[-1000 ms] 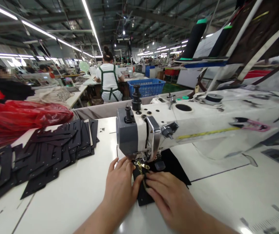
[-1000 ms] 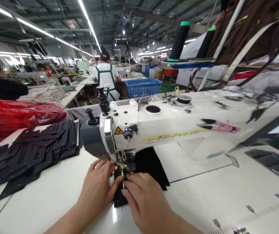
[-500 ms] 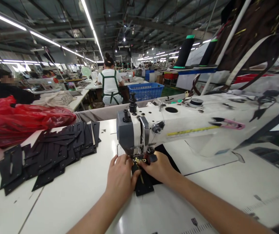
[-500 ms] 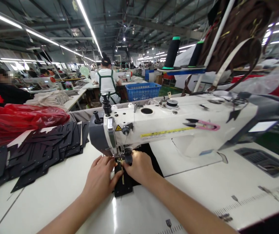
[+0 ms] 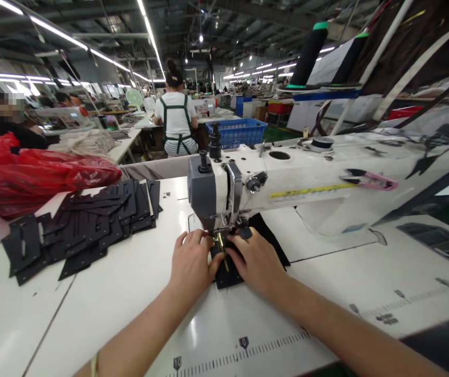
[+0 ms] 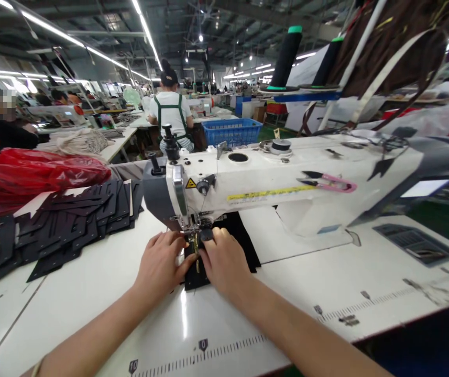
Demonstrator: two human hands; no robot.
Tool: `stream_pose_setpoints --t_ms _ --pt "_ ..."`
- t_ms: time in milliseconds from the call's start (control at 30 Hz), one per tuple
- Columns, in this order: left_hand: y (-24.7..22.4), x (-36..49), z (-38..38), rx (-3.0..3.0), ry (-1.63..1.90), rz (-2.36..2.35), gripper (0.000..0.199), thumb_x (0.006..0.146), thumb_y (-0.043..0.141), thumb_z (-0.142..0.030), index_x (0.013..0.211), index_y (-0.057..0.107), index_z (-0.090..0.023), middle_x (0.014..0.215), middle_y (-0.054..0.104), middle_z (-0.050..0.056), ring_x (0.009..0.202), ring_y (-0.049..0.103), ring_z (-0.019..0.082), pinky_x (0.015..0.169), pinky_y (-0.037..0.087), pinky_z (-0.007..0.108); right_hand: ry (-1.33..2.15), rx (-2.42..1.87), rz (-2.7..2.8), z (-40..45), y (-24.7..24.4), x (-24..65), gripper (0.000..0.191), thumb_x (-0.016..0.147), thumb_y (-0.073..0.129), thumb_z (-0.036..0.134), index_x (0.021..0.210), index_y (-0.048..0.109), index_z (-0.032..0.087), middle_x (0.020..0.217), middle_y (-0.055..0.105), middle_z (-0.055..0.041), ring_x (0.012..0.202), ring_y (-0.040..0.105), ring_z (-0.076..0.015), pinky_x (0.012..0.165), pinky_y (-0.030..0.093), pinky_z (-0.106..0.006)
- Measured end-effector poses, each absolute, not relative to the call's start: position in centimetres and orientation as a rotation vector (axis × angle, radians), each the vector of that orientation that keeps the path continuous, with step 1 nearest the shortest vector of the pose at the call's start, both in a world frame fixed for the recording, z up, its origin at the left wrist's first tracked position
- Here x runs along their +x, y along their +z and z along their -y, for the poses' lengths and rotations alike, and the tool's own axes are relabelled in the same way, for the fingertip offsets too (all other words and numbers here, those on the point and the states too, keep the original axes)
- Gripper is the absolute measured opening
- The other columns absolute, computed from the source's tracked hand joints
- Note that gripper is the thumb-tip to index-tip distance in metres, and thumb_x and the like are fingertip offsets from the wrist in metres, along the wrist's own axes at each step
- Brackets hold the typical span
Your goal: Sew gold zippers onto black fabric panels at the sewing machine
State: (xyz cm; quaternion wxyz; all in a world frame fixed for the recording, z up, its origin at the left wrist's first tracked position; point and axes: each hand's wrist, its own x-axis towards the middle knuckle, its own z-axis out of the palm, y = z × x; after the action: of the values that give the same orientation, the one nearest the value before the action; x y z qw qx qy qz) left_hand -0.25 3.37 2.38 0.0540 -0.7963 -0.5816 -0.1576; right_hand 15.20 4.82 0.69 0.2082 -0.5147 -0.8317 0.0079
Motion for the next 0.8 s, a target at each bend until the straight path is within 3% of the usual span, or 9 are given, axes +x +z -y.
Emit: stream_pose_setpoints --t_ms 67,167,500,800 --pt "2.2 -0.3 -2.7 -2.434 -0.53 1.757 0.014 0.083 0.053 -0.027 0.089 0.06 -0.016 0.101 0.06 0.008 0.096 0.054 0.024 0.09 0.039 0.043 -0.017 -1.133 2.393 -2.6 0.3 16.0 0.03 0.088 0.043 0.024 0.11 0.06 0.011 0.115 0.059 -0.0121 0.108 0.052 -0.0252 0.09 0.043 -0.04" --pt "1.7 -0.3 -1.5 -2.485 -0.635 1.735 0.017 0.085 0.048 -0.018 0.093 0.062 -0.017 0.107 0.062 0.007 0.101 0.054 0.024 0.091 0.04 0.043 -0.043 -0.905 2.431 -0.8 -0.5 16.5 0.036 0.088 0.041 0.02 0.115 0.056 0.002 0.119 0.057 -0.0152 0.112 0.05 -0.0261 0.094 0.043 -0.042" --pt "0.6 -0.6 -1.1 -2.554 -0.928 1.533 0.027 0.082 0.044 -0.007 0.098 0.063 -0.018 0.108 0.065 0.006 0.103 0.056 0.023 0.092 0.039 0.047 -0.087 -0.88 2.386 -1.3 -0.7 16.1 0.036 0.089 0.034 0.014 0.107 0.062 0.001 0.112 0.062 -0.0149 0.106 0.056 -0.0254 0.089 0.05 -0.038" --pt "0.1 -0.9 -2.5 -2.533 -0.881 1.482 0.025 0.085 0.043 -0.011 0.101 0.061 -0.019 0.106 0.066 0.005 0.102 0.057 0.022 0.092 0.036 0.045 -0.048 -0.86 2.379 -2.7 -0.7 15.9 0.036 0.089 0.034 0.014 0.108 0.062 0.001 0.113 0.061 -0.0156 0.104 0.057 -0.0254 0.091 0.049 -0.036"
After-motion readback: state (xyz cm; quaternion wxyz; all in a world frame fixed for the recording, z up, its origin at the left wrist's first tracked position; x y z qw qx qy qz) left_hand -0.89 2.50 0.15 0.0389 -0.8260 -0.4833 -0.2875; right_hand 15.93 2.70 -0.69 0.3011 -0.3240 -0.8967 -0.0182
